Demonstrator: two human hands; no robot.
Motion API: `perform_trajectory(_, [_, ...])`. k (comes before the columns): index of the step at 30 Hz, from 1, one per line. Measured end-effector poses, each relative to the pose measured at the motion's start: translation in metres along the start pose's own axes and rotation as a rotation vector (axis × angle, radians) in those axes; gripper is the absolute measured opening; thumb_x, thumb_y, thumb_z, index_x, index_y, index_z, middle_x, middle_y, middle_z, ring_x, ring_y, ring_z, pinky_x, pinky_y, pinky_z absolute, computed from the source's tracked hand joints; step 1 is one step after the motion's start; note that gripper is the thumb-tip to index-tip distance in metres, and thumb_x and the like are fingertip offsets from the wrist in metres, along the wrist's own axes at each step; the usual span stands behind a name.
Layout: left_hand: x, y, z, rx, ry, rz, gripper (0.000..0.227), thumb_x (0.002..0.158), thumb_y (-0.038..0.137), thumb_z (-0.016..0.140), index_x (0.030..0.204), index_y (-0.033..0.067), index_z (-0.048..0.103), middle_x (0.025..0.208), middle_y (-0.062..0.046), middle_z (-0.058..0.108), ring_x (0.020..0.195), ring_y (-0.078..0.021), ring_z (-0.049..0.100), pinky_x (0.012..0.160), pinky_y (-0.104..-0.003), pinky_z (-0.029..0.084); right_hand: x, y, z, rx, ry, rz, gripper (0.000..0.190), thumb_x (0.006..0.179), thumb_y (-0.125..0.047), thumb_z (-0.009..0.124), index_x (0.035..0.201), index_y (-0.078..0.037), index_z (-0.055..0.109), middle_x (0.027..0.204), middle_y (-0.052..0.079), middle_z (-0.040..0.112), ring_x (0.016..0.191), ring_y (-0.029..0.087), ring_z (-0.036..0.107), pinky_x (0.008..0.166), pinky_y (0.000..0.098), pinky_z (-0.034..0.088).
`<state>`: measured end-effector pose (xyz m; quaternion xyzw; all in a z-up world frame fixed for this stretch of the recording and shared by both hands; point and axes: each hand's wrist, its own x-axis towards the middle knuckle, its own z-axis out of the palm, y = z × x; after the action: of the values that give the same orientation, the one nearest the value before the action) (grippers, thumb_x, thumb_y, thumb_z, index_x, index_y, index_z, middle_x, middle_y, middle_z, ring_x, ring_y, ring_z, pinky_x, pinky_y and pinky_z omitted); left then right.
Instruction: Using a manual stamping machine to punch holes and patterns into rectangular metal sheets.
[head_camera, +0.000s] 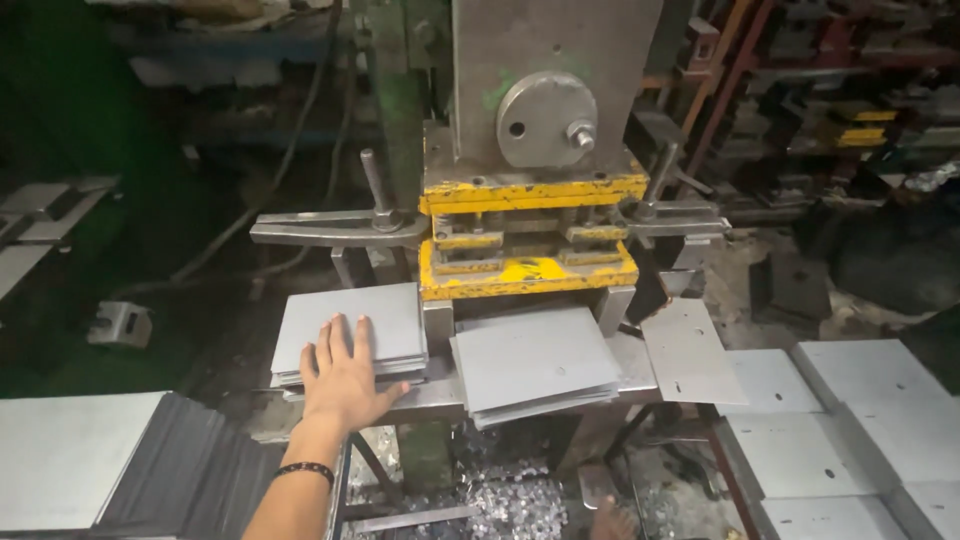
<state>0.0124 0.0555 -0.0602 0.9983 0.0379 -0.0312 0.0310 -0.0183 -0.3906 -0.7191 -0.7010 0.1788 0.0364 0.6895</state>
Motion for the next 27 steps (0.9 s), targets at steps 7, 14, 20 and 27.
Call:
perform_trajectory(7, [0.002,-0.002,0.009,0.021,0.03,0.019,0.121,0.077,0.067,0.075,0.162,0.0123,0.007,0.168,-0.024,0.003,0.157,-0.0377,0.002,0.123,-0.056,0.007,0.005,0.021,-0.002,-0.389,0.228,-0.419,0.024,0.081,-0.023,0.063,0.074,0.0,0.061,0.064,0.016,0.058,0.054,0.03,0.055,0.049,0.0409,0.041])
perform_trajectory(14, [0.002,-0.005,0.006,0.04,-0.001,0.025,0.122,0.079,0.066,0.075,0.162,0.0115,0.005,0.168,-0.024,0.001,0.157,-0.0378,0.001,0.123,-0.057,0.007,-0.208,-0.454,0.134,-0.667,0.196,-0.624,0.01,0.079,-0.014,0.059,0.084,-0.006,0.064,0.077,0.012,0.067,0.071,0.029,0.067,0.062,0.0412,0.051])
perform_trajectory(20, [-0.005,-0.006,0.001,0.029,-0.001,0.037,0.116,0.081,0.061,0.074,0.162,0.0116,0.006,0.169,-0.024,0.002,0.157,-0.0378,0.002,0.123,-0.056,0.008,-0.281,-0.6,0.135,-1.004,0.024,-0.419,0.017,0.083,-0.018,0.062,0.089,-0.018,0.077,0.086,0.01,0.076,0.087,0.034,0.073,0.08,0.0461,0.058])
perform_trajectory(27, [-0.005,-0.011,0.012,0.095,0.075,0.059,0.094,0.092,0.048,0.065,0.162,0.0146,0.011,0.169,-0.018,0.008,0.156,-0.033,0.009,0.123,-0.052,0.013,-0.249,-0.601,0.126,-1.109,0.03,-0.481,0.021,0.082,-0.017,0.06,0.083,-0.02,0.08,0.08,0.013,0.075,0.085,0.035,0.072,0.082,0.0474,0.056])
